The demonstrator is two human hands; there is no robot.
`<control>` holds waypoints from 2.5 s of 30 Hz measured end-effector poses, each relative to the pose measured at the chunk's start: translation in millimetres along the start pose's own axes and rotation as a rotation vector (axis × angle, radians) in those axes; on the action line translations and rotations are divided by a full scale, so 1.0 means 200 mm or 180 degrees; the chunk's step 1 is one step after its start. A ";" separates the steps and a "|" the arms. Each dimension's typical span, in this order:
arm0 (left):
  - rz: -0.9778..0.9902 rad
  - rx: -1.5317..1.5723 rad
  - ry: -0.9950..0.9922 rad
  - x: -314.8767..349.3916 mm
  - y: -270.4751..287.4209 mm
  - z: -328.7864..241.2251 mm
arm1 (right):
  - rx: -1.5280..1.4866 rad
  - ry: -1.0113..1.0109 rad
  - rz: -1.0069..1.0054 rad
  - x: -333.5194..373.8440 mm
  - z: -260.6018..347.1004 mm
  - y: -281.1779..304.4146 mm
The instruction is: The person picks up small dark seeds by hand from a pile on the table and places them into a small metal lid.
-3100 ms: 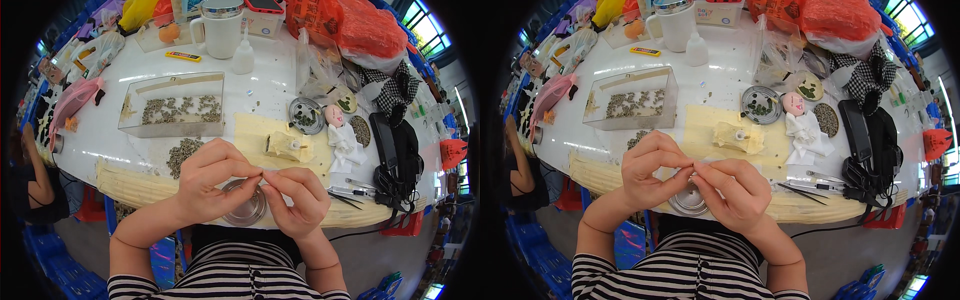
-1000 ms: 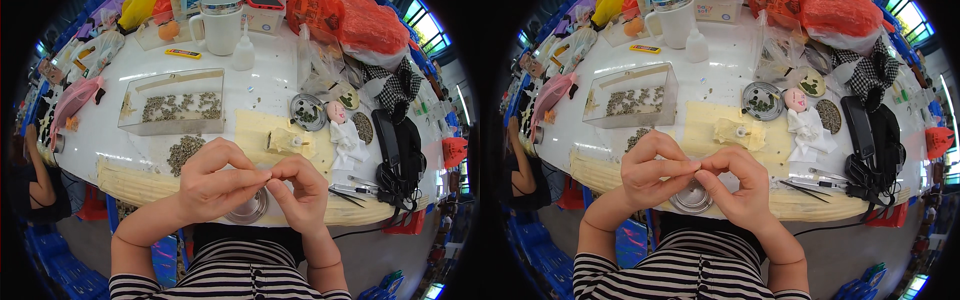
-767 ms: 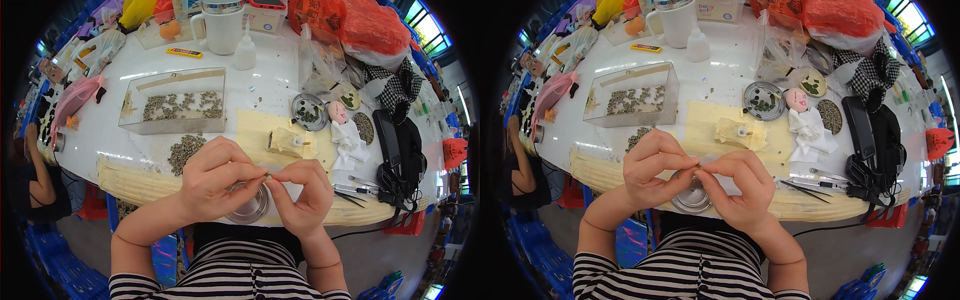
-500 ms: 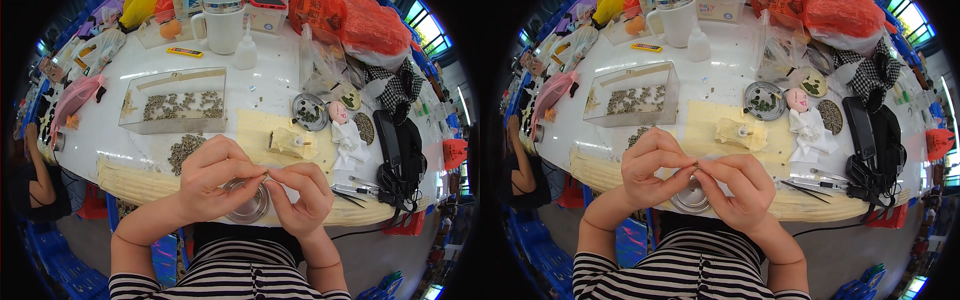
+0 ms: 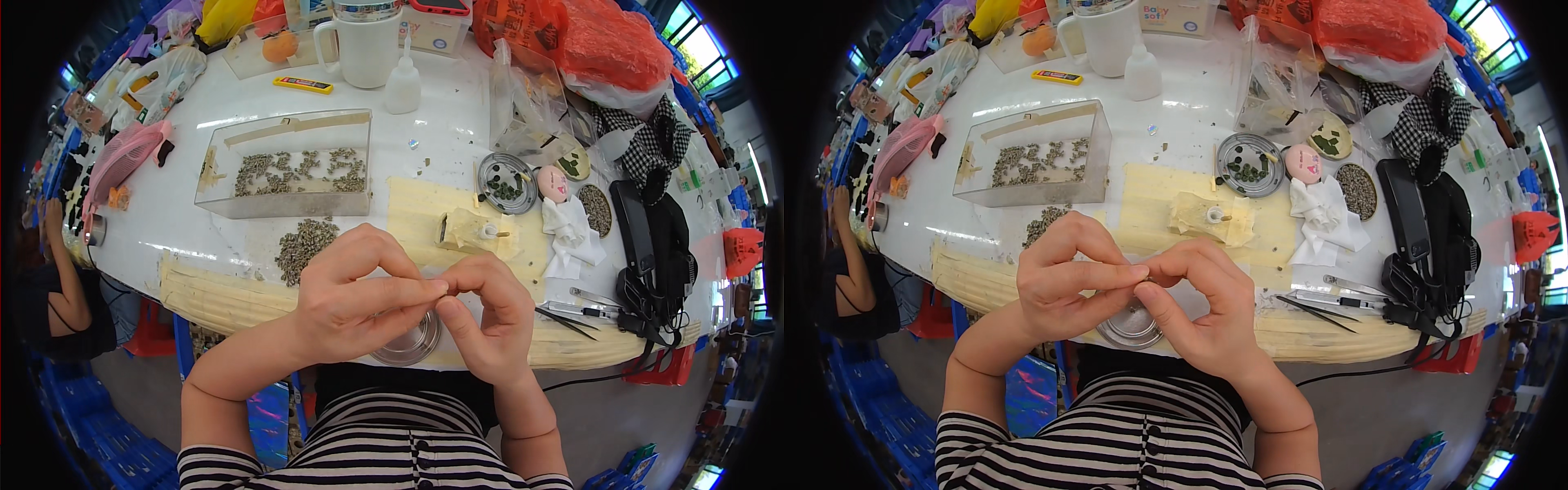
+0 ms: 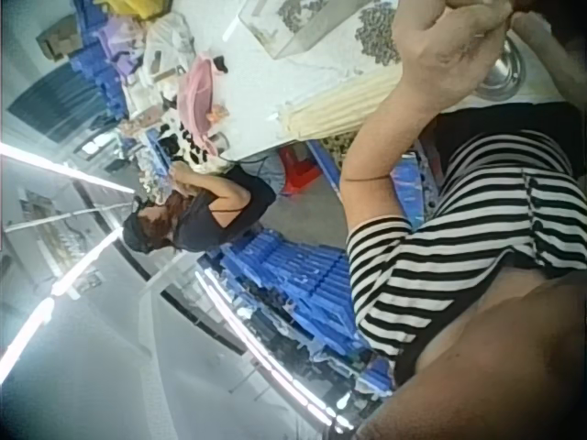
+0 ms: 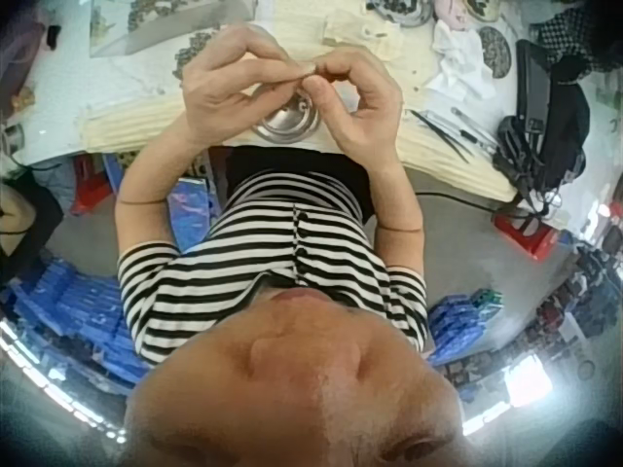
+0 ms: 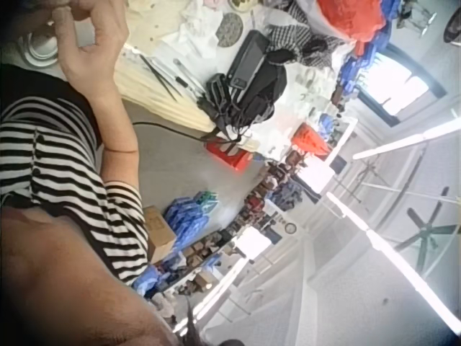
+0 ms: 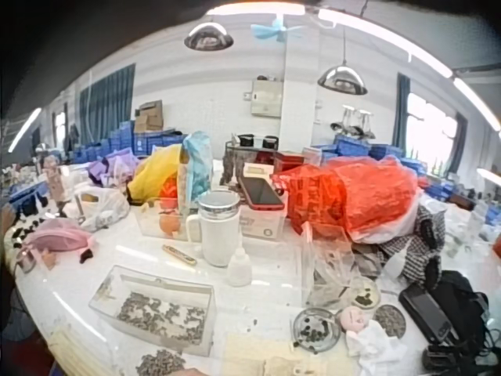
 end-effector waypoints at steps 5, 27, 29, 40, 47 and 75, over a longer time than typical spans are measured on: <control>0.0039 0.0026 -0.0046 0.00 0.00 -0.01 | -0.0282 -0.0131 0.0043 0.01 -0.03 0.01; -0.0110 0.0077 0.0314 -0.01 0.02 0.03 | 0.0972 0.0650 -0.0558 0.04 0.12 0.07; -0.0203 0.0046 0.0326 -0.01 0.02 0.04 | 0.1087 0.0682 -0.0680 0.04 0.13 0.11; -0.0106 -0.0030 0.0249 0.00 0.01 0.03 | 0.2561 0.0610 -0.0823 -0.07 0.13 0.27; -0.0075 -0.0087 0.0248 0.00 0.01 0.03 | 0.2704 0.0716 -0.0853 -0.06 0.11 0.26; -0.0053 -0.0184 0.0199 -0.01 0.00 0.02 | 0.0805 0.0836 -0.0730 0.02 0.13 0.19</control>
Point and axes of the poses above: each hand's wrist, its own x-axis away from the middle knuckle, its own y-axis out of the back of the hand, z = x × y, the point moved 10 cm from there along -x, towards the middle knuckle, and after that the axes turned 1 degree about y, right-handed, at the moved point
